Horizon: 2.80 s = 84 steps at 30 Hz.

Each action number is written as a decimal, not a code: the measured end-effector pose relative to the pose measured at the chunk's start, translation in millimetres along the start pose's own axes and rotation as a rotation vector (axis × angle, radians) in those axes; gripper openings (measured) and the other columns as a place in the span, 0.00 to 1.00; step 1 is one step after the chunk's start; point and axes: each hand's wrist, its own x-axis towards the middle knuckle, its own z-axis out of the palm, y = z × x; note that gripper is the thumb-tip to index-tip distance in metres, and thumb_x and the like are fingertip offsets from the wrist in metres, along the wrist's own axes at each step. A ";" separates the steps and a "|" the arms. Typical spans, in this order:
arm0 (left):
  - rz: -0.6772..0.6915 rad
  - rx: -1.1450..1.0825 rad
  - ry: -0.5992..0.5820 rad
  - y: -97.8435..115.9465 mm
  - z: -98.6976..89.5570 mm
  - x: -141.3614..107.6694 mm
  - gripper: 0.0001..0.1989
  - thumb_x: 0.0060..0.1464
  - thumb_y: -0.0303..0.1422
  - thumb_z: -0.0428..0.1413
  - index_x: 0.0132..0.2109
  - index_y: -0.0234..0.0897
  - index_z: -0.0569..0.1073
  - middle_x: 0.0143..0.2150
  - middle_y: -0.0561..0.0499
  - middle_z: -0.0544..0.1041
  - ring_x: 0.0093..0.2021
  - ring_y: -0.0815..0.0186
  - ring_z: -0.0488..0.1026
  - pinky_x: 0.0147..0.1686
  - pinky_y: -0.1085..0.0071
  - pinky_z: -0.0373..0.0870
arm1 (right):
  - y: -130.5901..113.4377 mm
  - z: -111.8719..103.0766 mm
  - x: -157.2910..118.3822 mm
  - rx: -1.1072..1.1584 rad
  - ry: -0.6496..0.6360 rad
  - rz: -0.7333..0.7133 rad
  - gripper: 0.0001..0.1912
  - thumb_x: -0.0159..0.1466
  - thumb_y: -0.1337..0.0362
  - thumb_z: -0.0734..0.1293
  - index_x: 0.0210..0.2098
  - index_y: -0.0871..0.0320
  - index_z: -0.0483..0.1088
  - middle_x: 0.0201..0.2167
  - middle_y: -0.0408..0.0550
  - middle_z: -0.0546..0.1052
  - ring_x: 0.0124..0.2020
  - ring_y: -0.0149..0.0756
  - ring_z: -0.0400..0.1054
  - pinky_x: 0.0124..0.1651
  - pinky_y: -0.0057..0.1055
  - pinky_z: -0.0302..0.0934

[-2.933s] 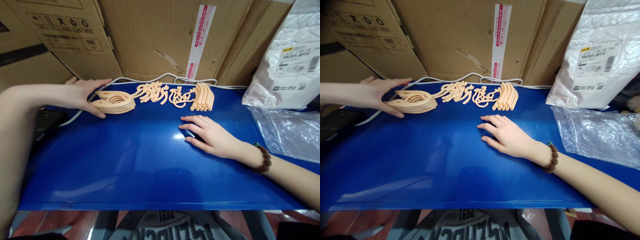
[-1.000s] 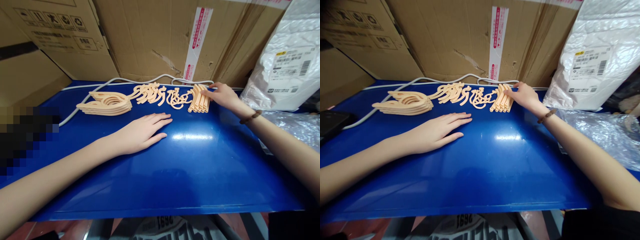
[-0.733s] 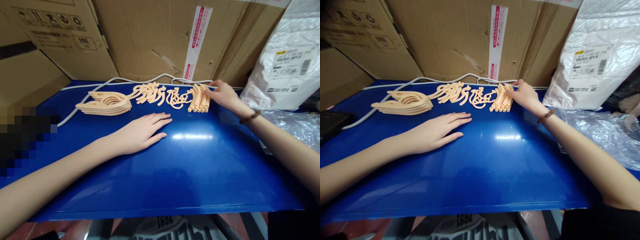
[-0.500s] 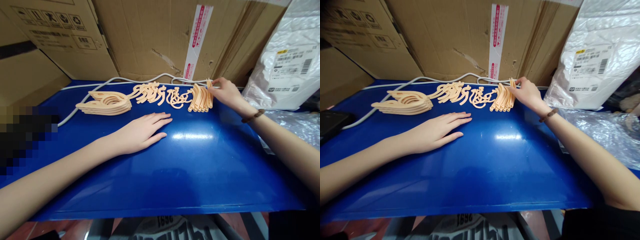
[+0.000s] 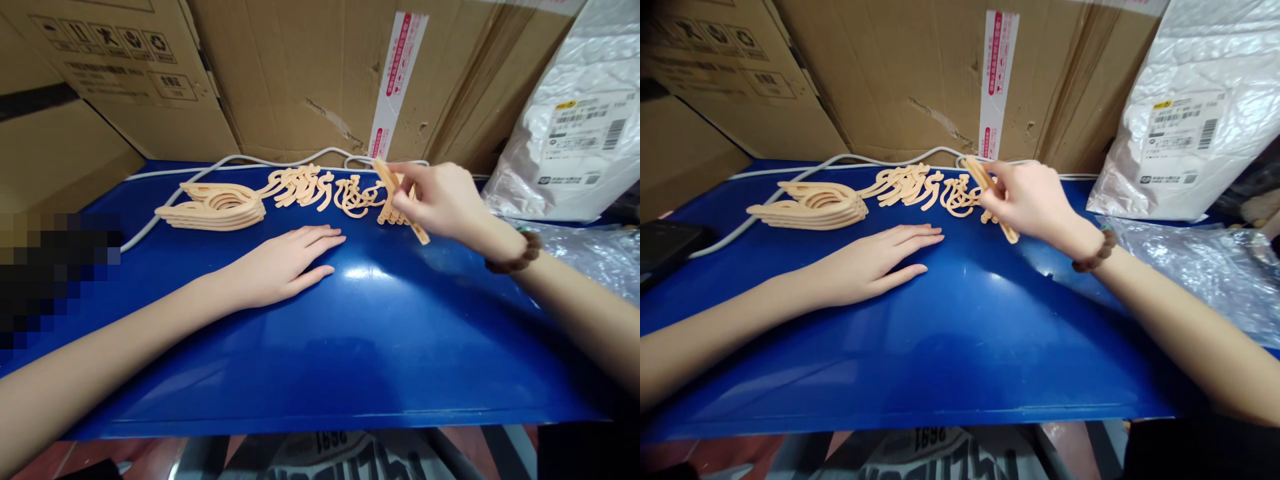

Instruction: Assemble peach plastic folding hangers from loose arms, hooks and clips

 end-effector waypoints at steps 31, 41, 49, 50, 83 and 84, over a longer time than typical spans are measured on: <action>0.081 0.197 0.216 -3.5 -4.3 0.6 0.17 0.68 0.32 0.45 0.56 0.32 0.73 0.50 0.43 0.77 0.53 0.56 0.70 0.52 0.60 0.71 | -53.9 16.8 -33.4 -0.138 -0.341 -0.310 0.20 0.74 0.58 0.51 0.44 0.62 0.70 0.32 0.52 0.79 0.26 0.37 0.71 0.26 0.31 0.39; 0.068 0.135 0.218 -8.8 -5.3 -1.6 0.15 0.67 0.27 0.45 0.46 0.38 0.78 0.49 0.46 0.76 0.51 0.59 0.69 0.46 0.64 0.70 | -46.6 -1.4 -24.7 -0.233 -0.408 -0.321 0.13 0.71 0.64 0.56 0.37 0.62 0.70 0.32 0.53 0.77 0.27 0.36 0.69 0.26 0.32 0.40; 0.051 -0.064 0.211 -12.8 -8.8 -0.9 0.14 0.67 0.30 0.47 0.48 0.42 0.78 0.51 0.47 0.75 0.52 0.61 0.69 0.49 0.64 0.68 | -41.2 -5.8 -22.5 -0.245 -0.426 -0.294 0.13 0.69 0.64 0.59 0.34 0.62 0.73 0.28 0.53 0.77 0.25 0.34 0.66 0.26 0.31 0.43; 0.051 -0.069 0.213 -13.0 -10.3 -0.3 0.14 0.67 0.30 0.48 0.49 0.42 0.77 0.51 0.47 0.75 0.53 0.60 0.69 0.50 0.64 0.67 | -38.7 -7.4 -20.2 -0.227 -0.431 -0.295 0.14 0.69 0.62 0.60 0.34 0.62 0.73 0.28 0.52 0.77 0.25 0.35 0.66 0.27 0.31 0.44; -0.443 -0.015 0.007 33.4 -10.7 17.5 0.06 0.67 0.36 0.44 0.44 0.38 0.60 0.33 0.51 0.74 0.27 0.62 0.74 0.25 0.69 0.61 | -18.9 12.6 -2.3 0.289 -0.086 -0.119 0.18 0.70 0.59 0.59 0.30 0.60 0.74 0.27 0.47 0.78 0.29 0.33 0.70 0.35 0.30 0.56; -0.442 0.004 0.011 33.5 -9.5 16.8 0.06 0.67 0.35 0.43 0.45 0.38 0.59 0.33 0.50 0.75 0.27 0.61 0.75 0.24 0.70 0.60 | -20.9 15.9 -10.1 0.342 -0.098 -0.122 0.18 0.70 0.59 0.60 0.30 0.60 0.74 0.27 0.47 0.78 0.28 0.33 0.70 0.35 0.29 0.56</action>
